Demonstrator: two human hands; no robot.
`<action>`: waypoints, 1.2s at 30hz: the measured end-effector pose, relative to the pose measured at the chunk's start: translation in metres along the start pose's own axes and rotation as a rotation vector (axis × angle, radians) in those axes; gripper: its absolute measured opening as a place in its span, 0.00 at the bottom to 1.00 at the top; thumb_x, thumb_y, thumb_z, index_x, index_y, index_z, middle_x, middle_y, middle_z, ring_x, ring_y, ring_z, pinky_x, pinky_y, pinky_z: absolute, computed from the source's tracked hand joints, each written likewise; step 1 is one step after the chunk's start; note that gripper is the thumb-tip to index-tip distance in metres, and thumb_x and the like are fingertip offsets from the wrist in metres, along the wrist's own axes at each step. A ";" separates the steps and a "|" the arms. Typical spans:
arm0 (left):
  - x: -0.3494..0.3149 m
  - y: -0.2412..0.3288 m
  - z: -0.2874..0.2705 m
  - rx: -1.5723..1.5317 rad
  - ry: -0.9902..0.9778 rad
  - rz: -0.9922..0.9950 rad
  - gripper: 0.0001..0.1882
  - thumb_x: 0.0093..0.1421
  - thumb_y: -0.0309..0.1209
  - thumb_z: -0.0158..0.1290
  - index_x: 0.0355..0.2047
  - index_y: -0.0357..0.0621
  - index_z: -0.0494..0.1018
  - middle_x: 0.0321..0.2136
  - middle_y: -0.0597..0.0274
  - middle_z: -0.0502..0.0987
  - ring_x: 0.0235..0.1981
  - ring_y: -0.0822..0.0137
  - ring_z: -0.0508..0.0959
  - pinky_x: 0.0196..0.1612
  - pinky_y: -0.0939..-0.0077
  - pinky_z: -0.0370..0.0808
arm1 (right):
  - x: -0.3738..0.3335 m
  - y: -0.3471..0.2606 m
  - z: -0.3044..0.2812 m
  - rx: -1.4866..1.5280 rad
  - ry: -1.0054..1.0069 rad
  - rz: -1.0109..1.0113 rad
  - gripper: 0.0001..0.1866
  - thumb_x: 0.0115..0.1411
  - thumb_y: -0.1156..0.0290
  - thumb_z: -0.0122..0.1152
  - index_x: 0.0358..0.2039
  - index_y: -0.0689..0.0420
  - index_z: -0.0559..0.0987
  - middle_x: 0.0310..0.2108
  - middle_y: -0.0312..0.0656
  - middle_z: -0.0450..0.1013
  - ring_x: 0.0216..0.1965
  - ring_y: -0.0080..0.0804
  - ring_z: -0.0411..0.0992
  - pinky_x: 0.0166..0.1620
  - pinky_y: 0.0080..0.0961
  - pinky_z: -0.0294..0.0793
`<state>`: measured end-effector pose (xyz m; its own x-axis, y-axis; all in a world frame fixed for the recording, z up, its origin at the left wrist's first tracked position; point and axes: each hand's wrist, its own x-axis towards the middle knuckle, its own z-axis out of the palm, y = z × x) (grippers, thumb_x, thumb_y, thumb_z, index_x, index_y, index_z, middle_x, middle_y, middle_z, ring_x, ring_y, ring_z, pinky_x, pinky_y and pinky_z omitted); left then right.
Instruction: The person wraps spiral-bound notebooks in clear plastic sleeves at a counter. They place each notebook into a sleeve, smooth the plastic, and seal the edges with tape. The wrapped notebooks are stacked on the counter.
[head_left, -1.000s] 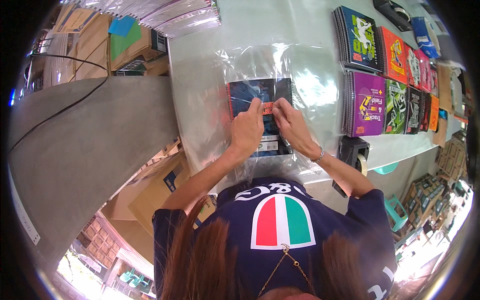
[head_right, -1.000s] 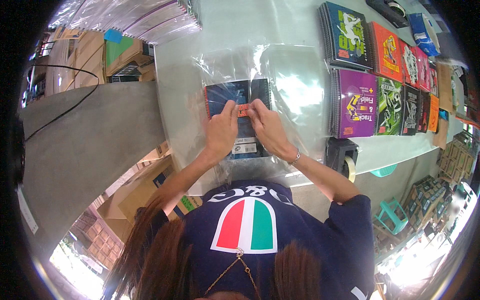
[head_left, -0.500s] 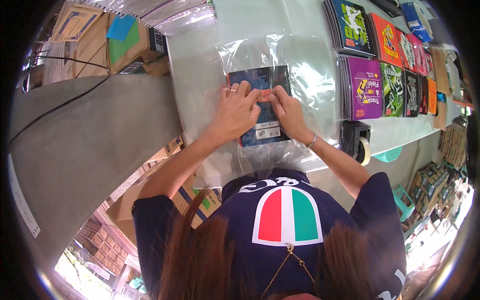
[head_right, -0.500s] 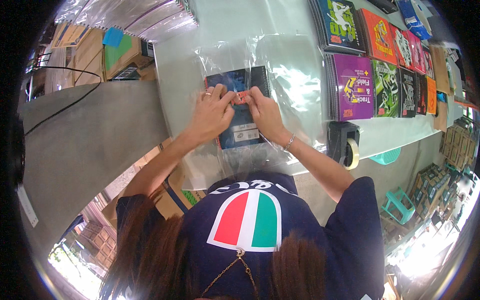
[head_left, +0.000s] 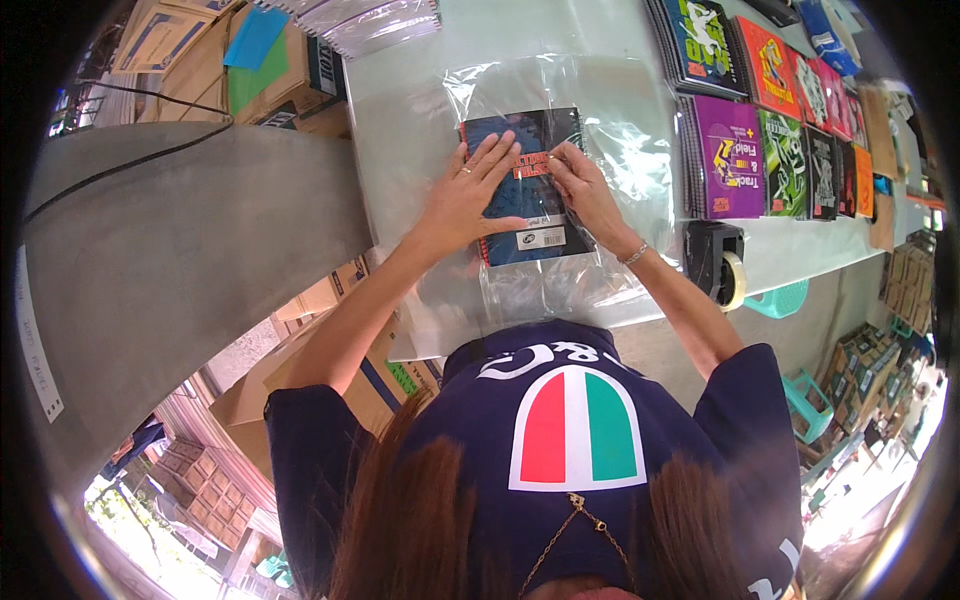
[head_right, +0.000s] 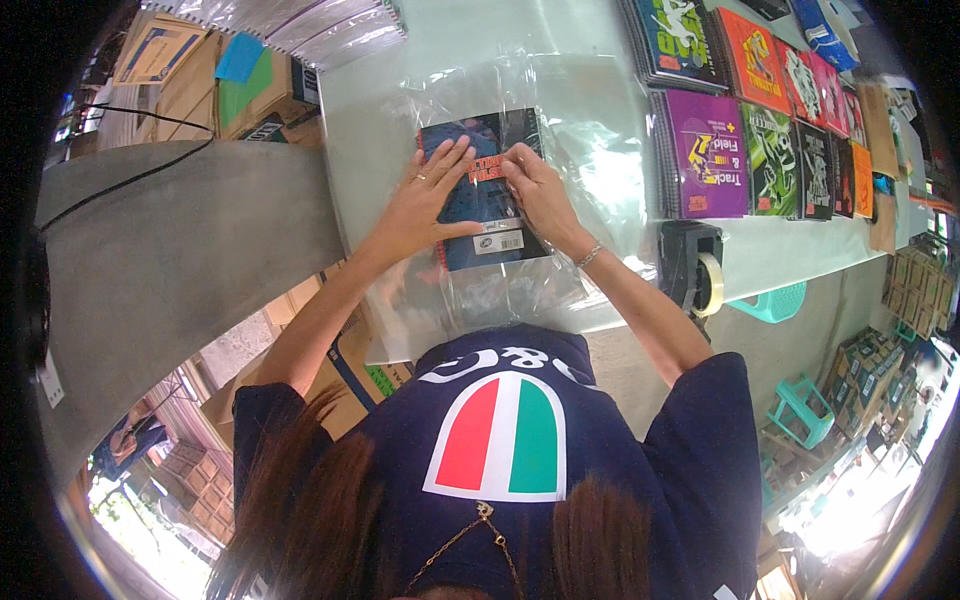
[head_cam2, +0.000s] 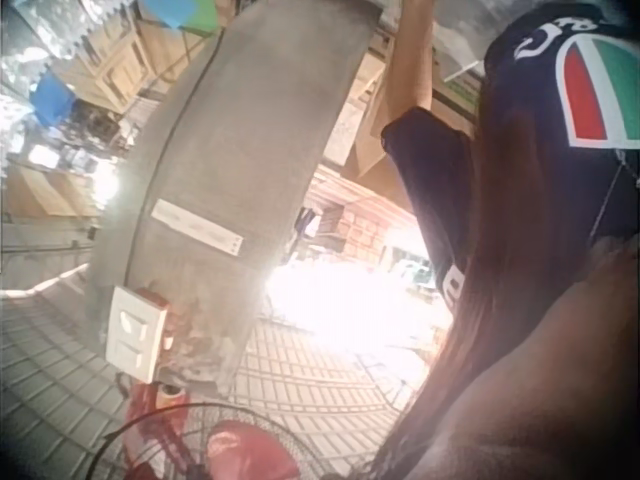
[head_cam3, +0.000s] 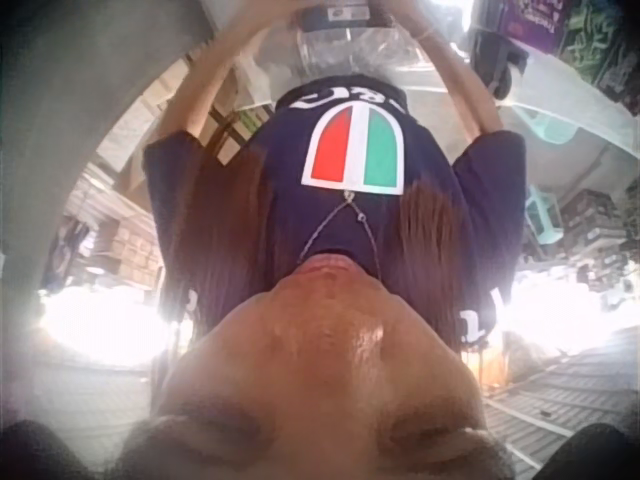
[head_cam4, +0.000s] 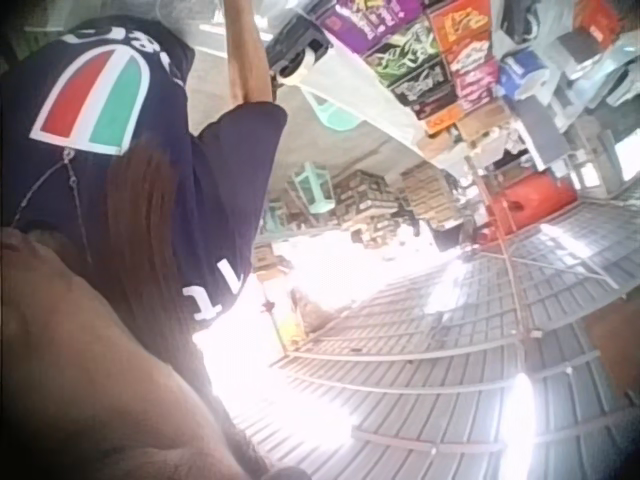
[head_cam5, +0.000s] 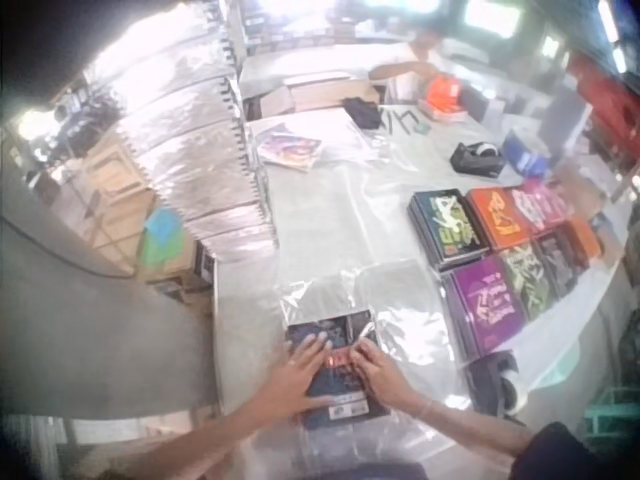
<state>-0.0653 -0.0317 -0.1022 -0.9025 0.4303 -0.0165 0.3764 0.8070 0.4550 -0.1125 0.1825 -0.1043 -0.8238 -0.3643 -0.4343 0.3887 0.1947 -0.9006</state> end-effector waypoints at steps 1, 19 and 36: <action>0.005 0.004 0.004 0.002 0.009 -0.005 0.55 0.48 0.62 0.58 0.68 0.45 0.51 0.70 0.59 0.47 0.70 0.59 0.49 0.69 0.51 0.45 | 0.000 -0.001 0.000 0.005 0.013 0.000 0.08 0.66 0.68 0.49 0.34 0.59 0.69 0.22 0.36 0.66 0.24 0.21 0.62 0.29 0.21 0.62; 0.034 0.024 0.015 0.073 -0.042 -0.104 0.65 0.36 0.68 0.61 0.69 0.52 0.48 0.71 0.67 0.44 0.70 0.58 0.45 0.68 0.47 0.38 | -0.009 -0.017 0.032 -0.456 0.258 -0.046 0.09 0.65 0.67 0.47 0.38 0.60 0.71 0.29 0.50 0.74 0.30 0.46 0.73 0.36 0.37 0.69; 0.028 0.022 0.014 -0.146 0.148 -0.070 0.68 0.33 0.66 0.65 0.69 0.52 0.46 0.70 0.58 0.47 0.71 0.54 0.44 0.69 0.46 0.40 | 0.009 -0.007 -0.040 -0.919 -0.234 -0.572 0.29 0.48 0.65 0.63 0.53 0.44 0.71 0.57 0.38 0.60 0.58 0.44 0.60 0.60 0.43 0.55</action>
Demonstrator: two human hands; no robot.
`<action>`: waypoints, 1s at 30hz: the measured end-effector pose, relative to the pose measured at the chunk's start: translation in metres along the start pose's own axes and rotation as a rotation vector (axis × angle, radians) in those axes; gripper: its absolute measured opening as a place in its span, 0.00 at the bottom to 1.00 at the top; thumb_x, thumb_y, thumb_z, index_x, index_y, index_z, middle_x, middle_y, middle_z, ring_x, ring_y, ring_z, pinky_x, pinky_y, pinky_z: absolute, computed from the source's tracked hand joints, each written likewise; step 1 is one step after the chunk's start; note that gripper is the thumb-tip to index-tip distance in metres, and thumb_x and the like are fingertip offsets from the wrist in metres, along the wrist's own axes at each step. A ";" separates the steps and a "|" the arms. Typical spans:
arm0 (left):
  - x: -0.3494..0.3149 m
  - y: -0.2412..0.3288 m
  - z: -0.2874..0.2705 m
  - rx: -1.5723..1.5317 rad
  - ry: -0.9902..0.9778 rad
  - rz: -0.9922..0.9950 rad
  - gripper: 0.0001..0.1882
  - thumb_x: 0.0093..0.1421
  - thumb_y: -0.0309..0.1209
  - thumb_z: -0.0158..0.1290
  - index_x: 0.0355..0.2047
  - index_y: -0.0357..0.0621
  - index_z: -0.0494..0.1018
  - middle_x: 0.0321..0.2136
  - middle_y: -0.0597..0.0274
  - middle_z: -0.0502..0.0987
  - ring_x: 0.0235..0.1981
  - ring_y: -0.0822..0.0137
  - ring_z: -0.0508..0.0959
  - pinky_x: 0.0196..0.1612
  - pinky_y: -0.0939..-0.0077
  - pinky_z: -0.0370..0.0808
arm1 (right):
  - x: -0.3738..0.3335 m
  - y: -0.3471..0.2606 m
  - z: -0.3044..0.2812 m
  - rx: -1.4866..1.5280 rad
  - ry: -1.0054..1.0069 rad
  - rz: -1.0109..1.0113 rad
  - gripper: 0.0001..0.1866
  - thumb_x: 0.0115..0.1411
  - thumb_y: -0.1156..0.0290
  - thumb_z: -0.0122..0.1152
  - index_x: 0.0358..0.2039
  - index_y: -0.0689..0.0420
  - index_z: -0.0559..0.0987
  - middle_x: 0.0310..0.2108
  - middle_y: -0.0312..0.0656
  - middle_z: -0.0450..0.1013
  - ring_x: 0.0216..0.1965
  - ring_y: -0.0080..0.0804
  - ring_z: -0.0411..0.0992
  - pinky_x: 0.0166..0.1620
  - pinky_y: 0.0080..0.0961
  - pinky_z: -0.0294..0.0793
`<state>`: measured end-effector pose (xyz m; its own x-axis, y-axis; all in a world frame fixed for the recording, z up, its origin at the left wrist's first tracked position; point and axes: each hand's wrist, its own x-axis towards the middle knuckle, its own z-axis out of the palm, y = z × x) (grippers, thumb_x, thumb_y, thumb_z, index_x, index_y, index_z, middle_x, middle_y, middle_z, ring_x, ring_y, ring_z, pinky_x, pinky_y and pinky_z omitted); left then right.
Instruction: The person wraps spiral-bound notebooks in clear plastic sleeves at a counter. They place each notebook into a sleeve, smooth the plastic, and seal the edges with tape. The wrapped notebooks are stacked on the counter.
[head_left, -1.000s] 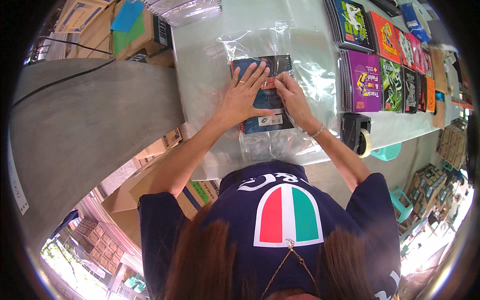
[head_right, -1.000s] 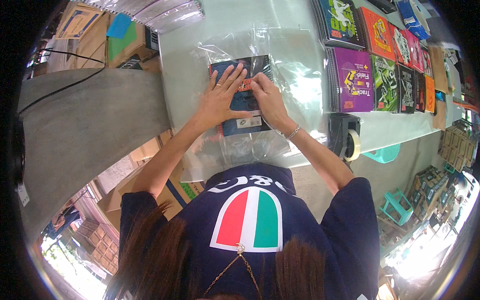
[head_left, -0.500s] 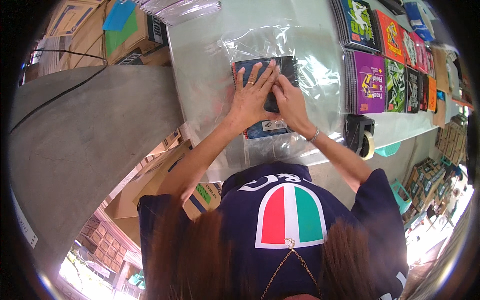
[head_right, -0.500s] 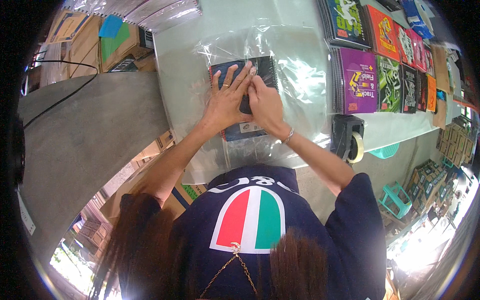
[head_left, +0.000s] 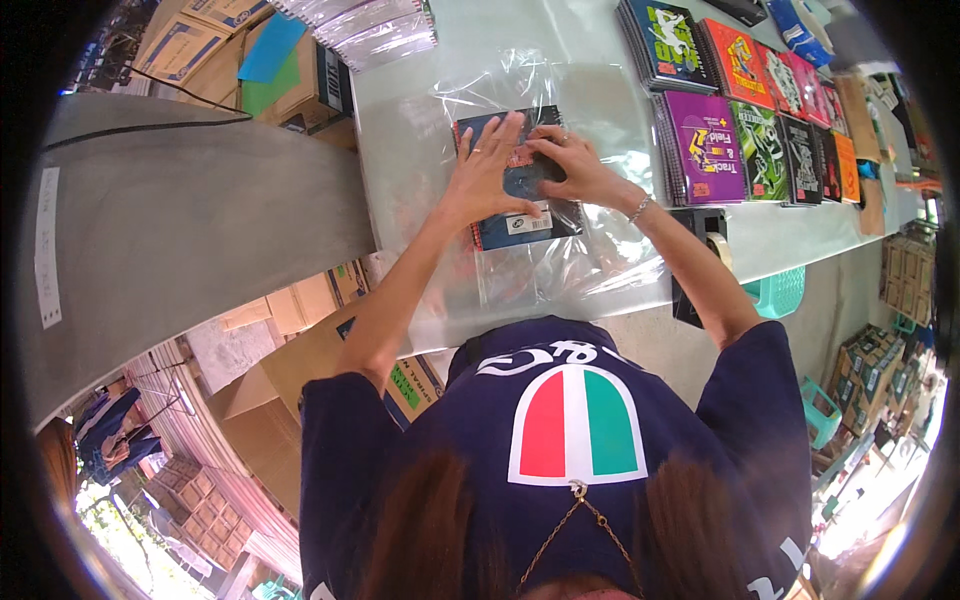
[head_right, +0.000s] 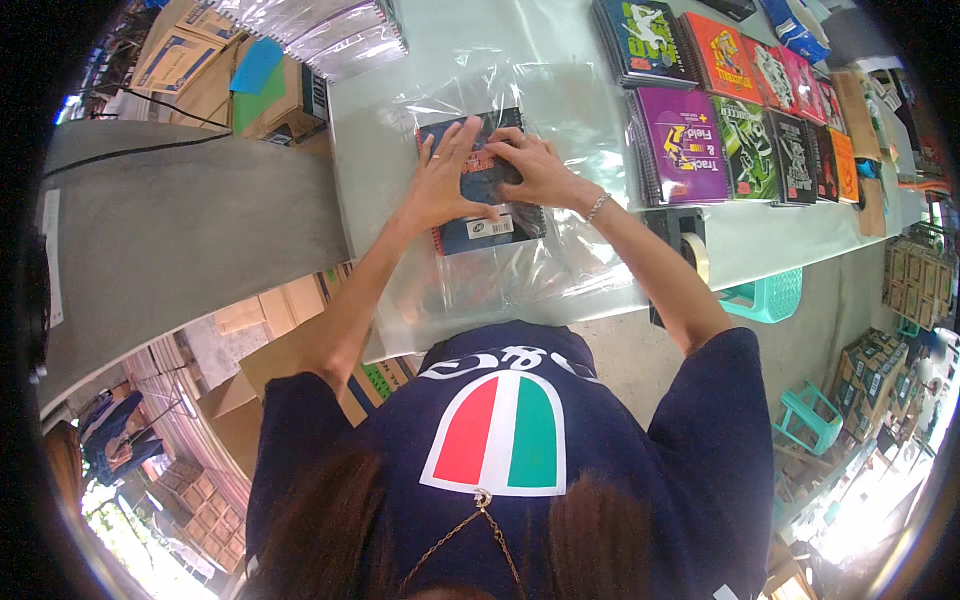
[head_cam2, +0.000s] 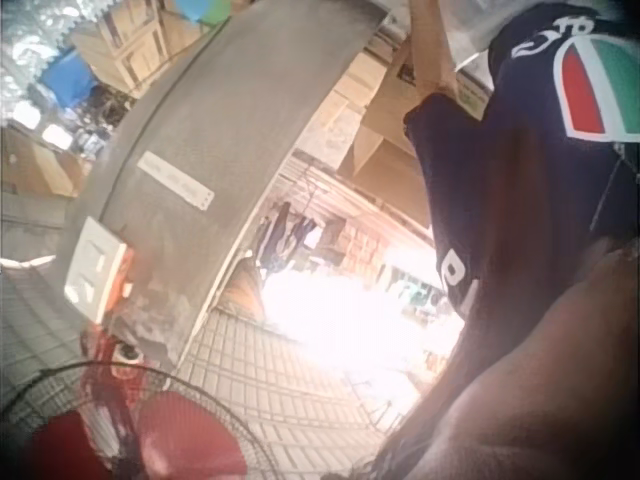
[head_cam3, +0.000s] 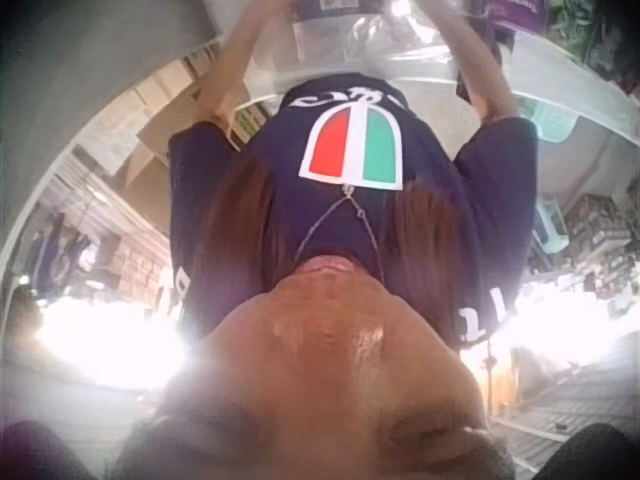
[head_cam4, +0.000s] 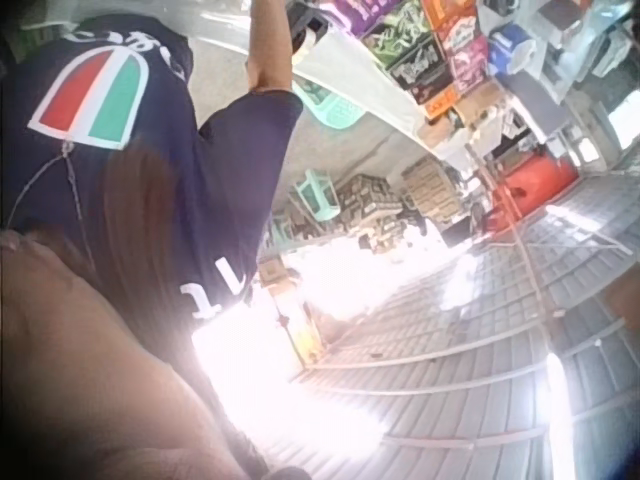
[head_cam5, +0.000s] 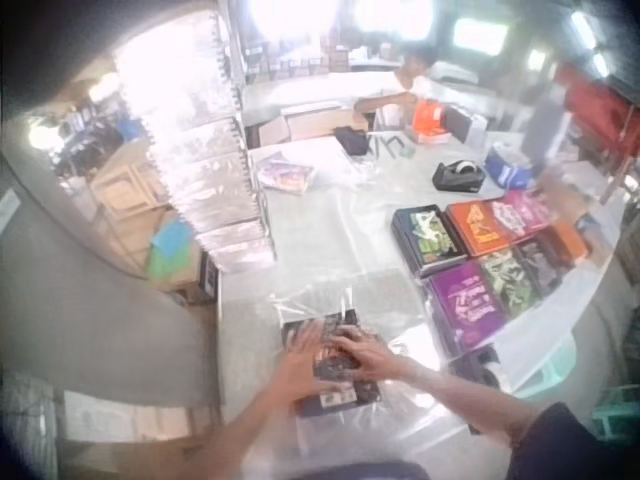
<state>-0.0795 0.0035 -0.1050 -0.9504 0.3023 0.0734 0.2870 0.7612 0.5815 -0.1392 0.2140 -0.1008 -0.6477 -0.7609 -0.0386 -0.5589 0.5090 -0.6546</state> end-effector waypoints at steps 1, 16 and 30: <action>-0.008 0.002 0.001 -0.134 0.103 0.016 0.65 0.34 0.64 0.66 0.69 0.53 0.49 0.69 0.57 0.48 0.70 0.53 0.44 0.69 0.46 0.40 | 0.000 -0.004 0.003 -0.023 0.001 0.014 0.32 0.47 0.62 0.66 0.55 0.42 0.70 0.58 0.37 0.59 0.58 0.44 0.59 0.61 0.44 0.54; -0.033 -0.014 -0.002 0.107 0.108 -0.343 0.28 0.45 0.58 0.64 0.50 0.80 0.76 0.70 0.50 0.43 0.70 0.40 0.37 0.62 0.25 0.33 | -0.063 -0.039 0.017 -0.109 0.490 0.121 0.34 0.47 0.50 0.70 0.57 0.37 0.72 0.59 0.39 0.62 0.58 0.46 0.60 0.59 0.46 0.54; -0.031 -0.013 -0.001 0.054 0.112 -0.373 0.28 0.46 0.57 0.64 0.50 0.79 0.76 0.70 0.49 0.44 0.70 0.42 0.38 0.62 0.26 0.33 | -0.365 -0.006 -0.022 0.618 0.734 0.970 0.16 0.58 0.60 0.67 0.37 0.61 0.82 0.35 0.34 0.71 0.29 0.19 0.72 0.36 0.17 0.74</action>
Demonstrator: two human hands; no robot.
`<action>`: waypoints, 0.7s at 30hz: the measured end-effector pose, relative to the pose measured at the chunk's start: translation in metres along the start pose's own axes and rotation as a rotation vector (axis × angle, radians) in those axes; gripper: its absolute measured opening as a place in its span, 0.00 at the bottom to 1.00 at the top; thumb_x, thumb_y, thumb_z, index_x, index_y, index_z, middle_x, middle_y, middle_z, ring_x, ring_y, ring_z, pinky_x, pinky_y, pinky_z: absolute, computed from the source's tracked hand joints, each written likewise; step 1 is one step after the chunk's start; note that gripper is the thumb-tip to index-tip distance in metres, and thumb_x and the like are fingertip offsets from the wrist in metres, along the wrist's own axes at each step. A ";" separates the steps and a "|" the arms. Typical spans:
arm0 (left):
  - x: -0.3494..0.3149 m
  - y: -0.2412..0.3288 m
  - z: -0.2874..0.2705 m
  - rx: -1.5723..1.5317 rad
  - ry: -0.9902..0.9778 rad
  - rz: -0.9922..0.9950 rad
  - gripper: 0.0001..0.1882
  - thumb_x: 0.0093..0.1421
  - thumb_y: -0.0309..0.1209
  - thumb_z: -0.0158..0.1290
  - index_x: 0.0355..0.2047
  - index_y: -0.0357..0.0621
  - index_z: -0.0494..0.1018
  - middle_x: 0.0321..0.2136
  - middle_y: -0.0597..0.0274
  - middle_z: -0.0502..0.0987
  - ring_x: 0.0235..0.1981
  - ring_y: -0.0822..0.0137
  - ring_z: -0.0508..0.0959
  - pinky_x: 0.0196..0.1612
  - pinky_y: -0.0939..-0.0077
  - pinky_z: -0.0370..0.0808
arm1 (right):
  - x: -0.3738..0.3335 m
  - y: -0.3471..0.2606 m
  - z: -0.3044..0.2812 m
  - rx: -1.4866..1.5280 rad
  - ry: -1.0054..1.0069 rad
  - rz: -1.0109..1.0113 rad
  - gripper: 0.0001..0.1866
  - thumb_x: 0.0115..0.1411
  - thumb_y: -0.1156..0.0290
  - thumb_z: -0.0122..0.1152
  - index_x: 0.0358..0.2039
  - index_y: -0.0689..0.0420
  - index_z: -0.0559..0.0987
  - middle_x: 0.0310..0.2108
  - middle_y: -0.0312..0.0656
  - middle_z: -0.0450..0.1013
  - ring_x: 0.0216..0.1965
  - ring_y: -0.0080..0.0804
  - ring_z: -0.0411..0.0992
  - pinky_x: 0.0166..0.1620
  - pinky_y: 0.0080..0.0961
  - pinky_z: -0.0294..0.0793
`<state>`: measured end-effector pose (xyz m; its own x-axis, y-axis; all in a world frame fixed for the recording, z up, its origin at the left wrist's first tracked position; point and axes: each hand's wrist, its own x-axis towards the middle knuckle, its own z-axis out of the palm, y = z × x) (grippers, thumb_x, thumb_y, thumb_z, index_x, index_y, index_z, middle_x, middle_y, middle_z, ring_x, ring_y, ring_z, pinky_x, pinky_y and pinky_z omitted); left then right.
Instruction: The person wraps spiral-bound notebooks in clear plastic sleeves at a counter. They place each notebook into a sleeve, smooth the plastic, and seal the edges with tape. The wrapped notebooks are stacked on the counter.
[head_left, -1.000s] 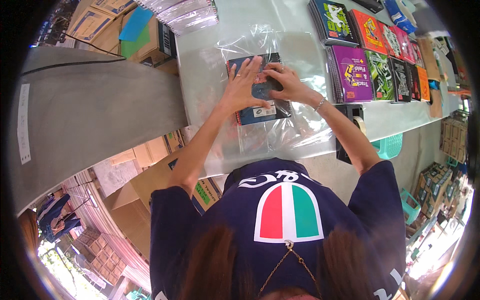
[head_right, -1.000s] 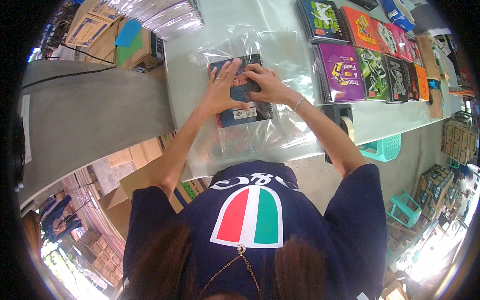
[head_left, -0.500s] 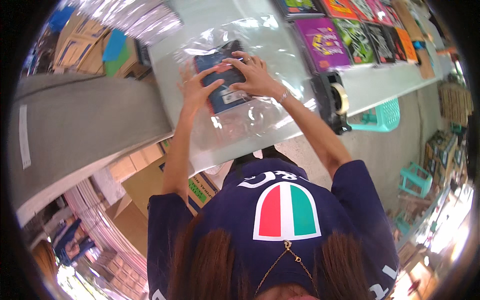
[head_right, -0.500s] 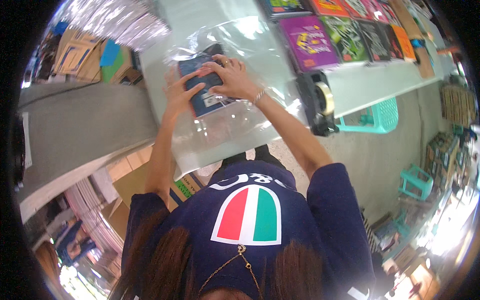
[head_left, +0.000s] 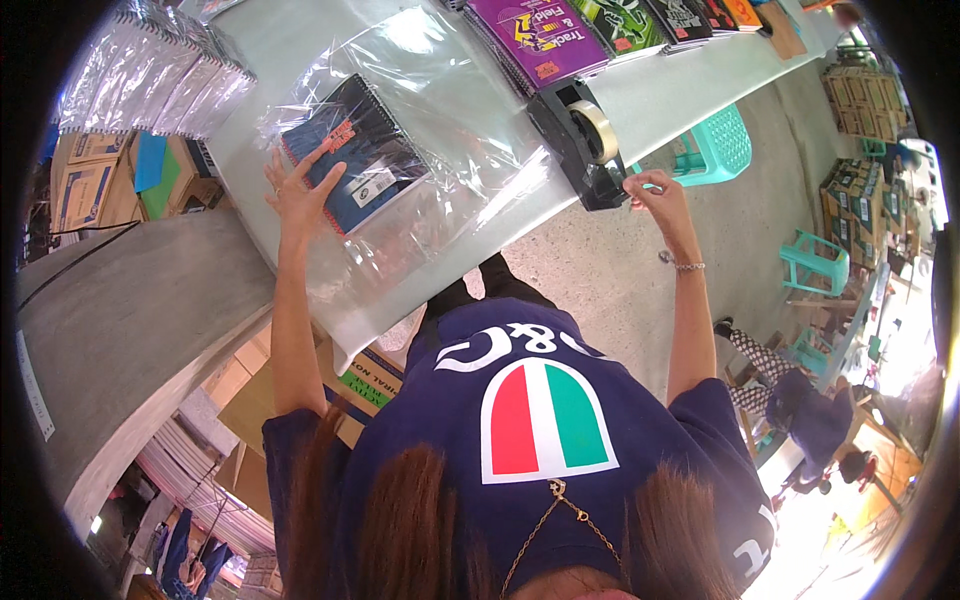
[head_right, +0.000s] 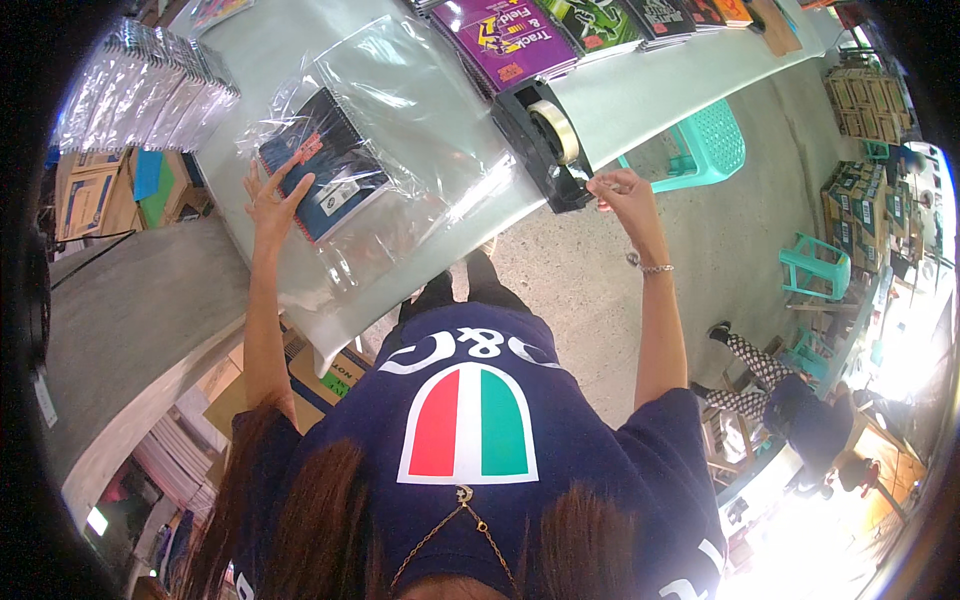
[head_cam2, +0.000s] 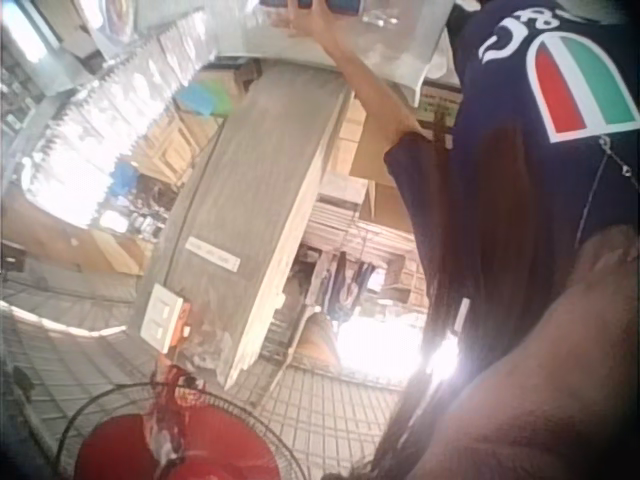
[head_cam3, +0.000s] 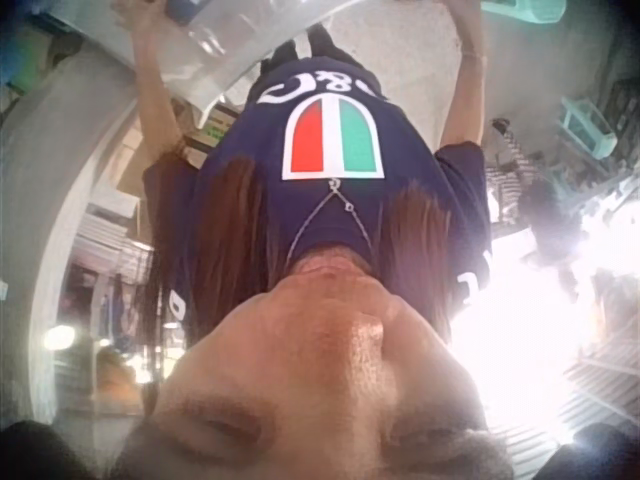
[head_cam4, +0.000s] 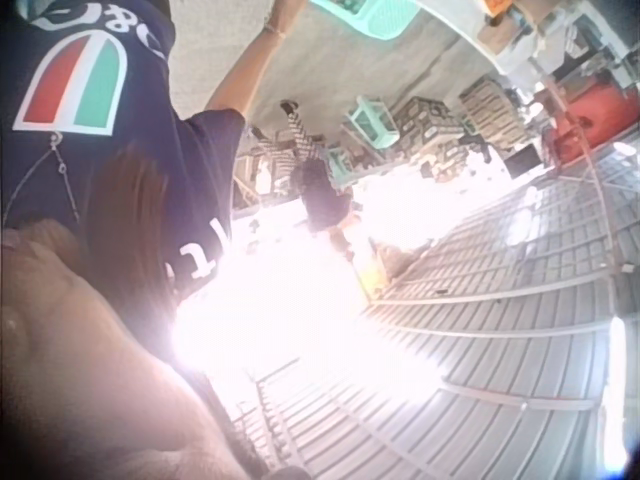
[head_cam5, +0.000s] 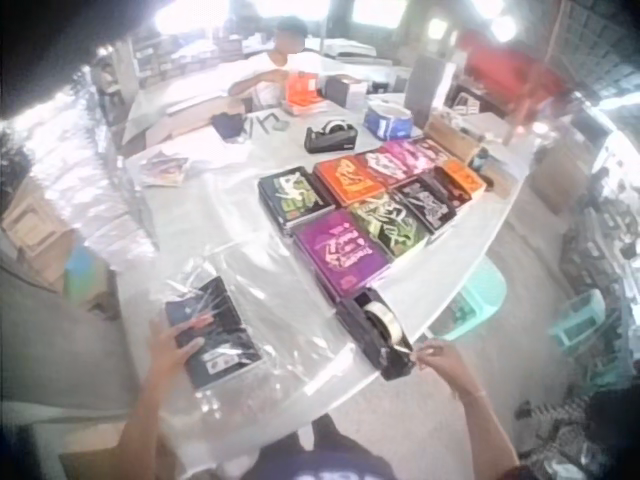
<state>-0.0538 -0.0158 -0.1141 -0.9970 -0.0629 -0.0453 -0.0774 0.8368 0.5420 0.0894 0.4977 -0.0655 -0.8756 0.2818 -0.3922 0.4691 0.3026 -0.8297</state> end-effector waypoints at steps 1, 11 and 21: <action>0.000 -0.002 -0.001 0.003 0.001 -0.002 0.28 0.46 0.57 0.64 0.50 0.80 0.76 0.70 0.50 0.44 0.70 0.42 0.38 0.62 0.26 0.33 | 0.003 -0.001 -0.002 -0.015 -0.033 0.005 0.16 0.59 0.60 0.66 0.37 0.60 0.81 0.35 0.33 0.70 0.31 0.19 0.72 0.37 0.17 0.74; -0.001 -0.004 -0.003 -0.010 -0.007 -0.024 0.29 0.45 0.58 0.64 0.50 0.82 0.75 0.70 0.50 0.45 0.70 0.41 0.38 0.62 0.26 0.33 | -0.039 0.020 0.005 0.474 -0.051 0.035 0.09 0.64 0.66 0.58 0.35 0.59 0.75 0.31 0.35 0.71 0.36 0.25 0.76 0.46 0.23 0.78; 0.000 -0.011 0.001 -0.001 -0.033 -0.011 0.29 0.44 0.59 0.64 0.49 0.81 0.76 0.69 0.48 0.46 0.70 0.42 0.39 0.63 0.27 0.33 | -0.030 0.021 0.003 -0.789 0.352 -0.041 0.07 0.62 0.71 0.57 0.30 0.61 0.74 0.26 0.35 0.74 0.29 0.28 0.76 0.32 0.25 0.72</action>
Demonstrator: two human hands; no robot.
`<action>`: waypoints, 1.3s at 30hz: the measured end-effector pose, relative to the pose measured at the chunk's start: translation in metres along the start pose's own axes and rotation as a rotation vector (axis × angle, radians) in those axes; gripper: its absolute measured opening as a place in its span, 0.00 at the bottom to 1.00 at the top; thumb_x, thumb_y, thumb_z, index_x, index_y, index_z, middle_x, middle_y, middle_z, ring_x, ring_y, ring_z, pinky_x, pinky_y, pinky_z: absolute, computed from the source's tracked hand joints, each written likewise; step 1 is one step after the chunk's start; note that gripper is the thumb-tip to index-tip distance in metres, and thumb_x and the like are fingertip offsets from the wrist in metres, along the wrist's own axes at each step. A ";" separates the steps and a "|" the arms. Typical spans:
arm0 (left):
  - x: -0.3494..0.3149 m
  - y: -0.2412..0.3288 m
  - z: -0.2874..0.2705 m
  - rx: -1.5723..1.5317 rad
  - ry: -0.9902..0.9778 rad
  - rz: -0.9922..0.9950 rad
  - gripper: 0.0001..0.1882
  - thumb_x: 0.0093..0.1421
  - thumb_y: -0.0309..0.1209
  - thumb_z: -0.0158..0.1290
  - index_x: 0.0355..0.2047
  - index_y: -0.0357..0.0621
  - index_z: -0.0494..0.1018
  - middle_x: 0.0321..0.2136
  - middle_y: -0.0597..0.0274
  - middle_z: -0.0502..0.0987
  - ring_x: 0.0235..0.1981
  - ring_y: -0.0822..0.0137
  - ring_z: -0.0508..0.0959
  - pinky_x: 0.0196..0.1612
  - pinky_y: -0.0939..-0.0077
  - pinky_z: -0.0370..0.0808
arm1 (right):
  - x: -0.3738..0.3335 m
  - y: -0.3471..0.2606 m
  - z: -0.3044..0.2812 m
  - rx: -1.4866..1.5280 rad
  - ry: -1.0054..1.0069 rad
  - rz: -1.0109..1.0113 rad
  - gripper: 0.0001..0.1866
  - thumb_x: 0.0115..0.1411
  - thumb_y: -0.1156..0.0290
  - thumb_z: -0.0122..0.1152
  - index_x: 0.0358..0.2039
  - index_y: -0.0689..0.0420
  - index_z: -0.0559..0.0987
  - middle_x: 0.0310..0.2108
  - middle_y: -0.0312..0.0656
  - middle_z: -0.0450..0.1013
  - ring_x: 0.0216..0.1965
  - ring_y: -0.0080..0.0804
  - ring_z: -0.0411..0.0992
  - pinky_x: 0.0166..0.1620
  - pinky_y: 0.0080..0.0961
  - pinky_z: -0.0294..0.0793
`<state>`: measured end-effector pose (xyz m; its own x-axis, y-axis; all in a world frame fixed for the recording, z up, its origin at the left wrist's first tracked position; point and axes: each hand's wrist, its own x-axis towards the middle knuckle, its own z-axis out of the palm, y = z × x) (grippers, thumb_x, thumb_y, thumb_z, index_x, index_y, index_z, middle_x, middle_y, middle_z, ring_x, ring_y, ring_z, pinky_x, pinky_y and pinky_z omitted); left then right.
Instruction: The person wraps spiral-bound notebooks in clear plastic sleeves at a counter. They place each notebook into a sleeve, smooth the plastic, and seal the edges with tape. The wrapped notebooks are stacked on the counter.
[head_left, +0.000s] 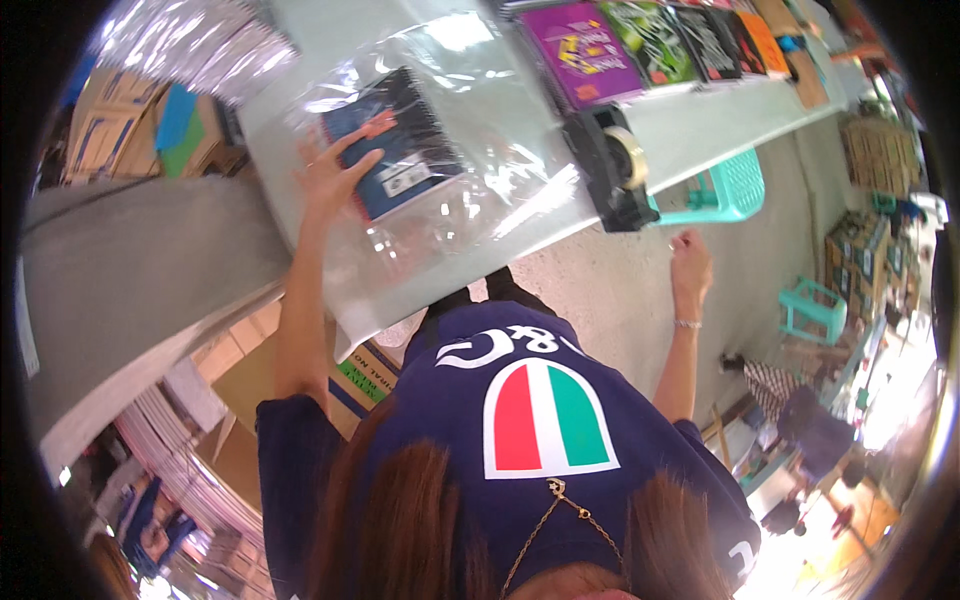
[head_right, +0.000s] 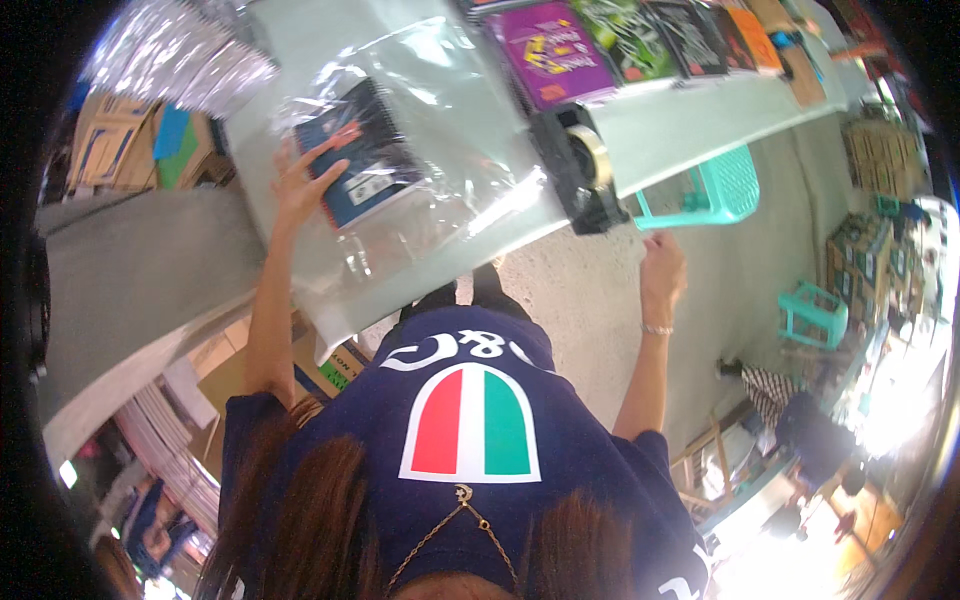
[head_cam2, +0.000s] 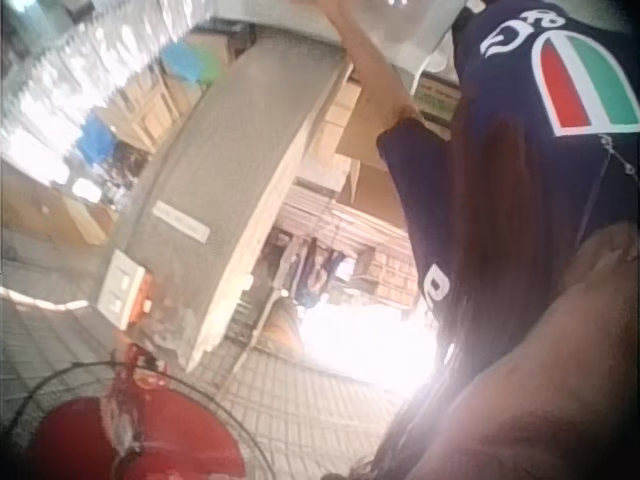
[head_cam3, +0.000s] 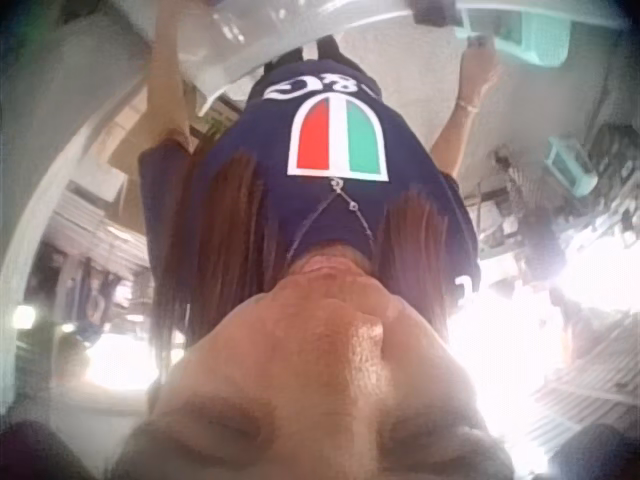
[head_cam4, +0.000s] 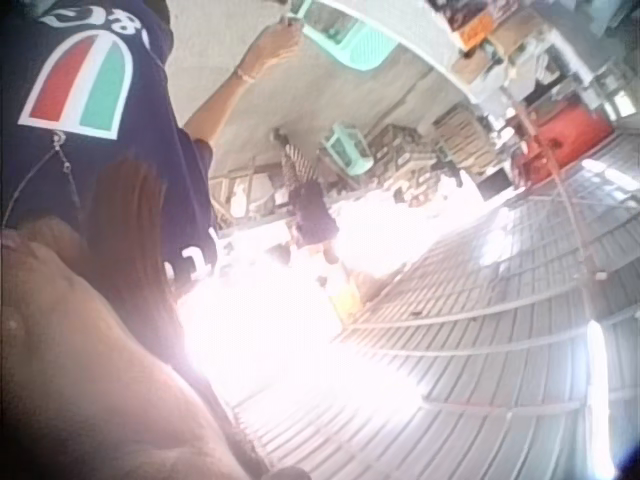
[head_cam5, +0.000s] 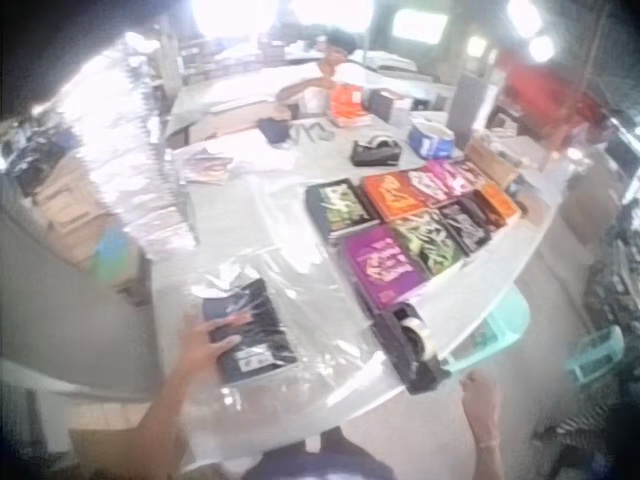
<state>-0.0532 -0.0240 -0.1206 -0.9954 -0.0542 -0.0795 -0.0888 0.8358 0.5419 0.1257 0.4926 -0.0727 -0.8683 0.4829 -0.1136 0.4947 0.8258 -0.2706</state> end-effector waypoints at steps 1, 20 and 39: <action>-0.003 -0.001 -0.001 0.008 0.016 -0.008 0.29 0.44 0.60 0.64 0.49 0.81 0.76 0.69 0.48 0.45 0.70 0.42 0.38 0.63 0.27 0.33 | 0.000 -0.031 -0.015 0.113 -0.001 -0.058 0.08 0.62 0.70 0.58 0.30 0.61 0.74 0.27 0.35 0.74 0.29 0.27 0.75 0.32 0.24 0.72; -0.006 0.006 -0.002 0.085 -0.006 -0.012 0.35 0.44 0.64 0.60 0.55 0.81 0.72 0.71 0.51 0.38 0.71 0.44 0.32 0.63 0.27 0.35 | 0.076 -0.416 0.128 0.197 -0.686 -1.079 0.14 0.48 0.59 0.70 0.25 0.57 0.81 0.24 0.39 0.78 0.29 0.36 0.78 0.34 0.33 0.75; 0.013 -0.006 0.056 -0.926 0.283 -0.411 0.38 0.62 0.53 0.50 0.61 0.35 0.56 0.53 0.42 0.67 0.54 0.51 0.68 0.58 0.63 0.65 | 0.093 -0.347 0.180 0.790 -0.426 -0.616 0.32 0.63 0.50 0.57 0.55 0.63 0.61 0.49 0.57 0.64 0.53 0.41 0.63 0.54 0.32 0.64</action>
<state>-0.0638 0.0005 -0.1715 -0.8440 -0.4645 -0.2680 -0.2961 -0.0130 0.9551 -0.1331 0.1984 -0.1614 -0.9758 -0.2166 -0.0289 -0.0611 0.3972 -0.9157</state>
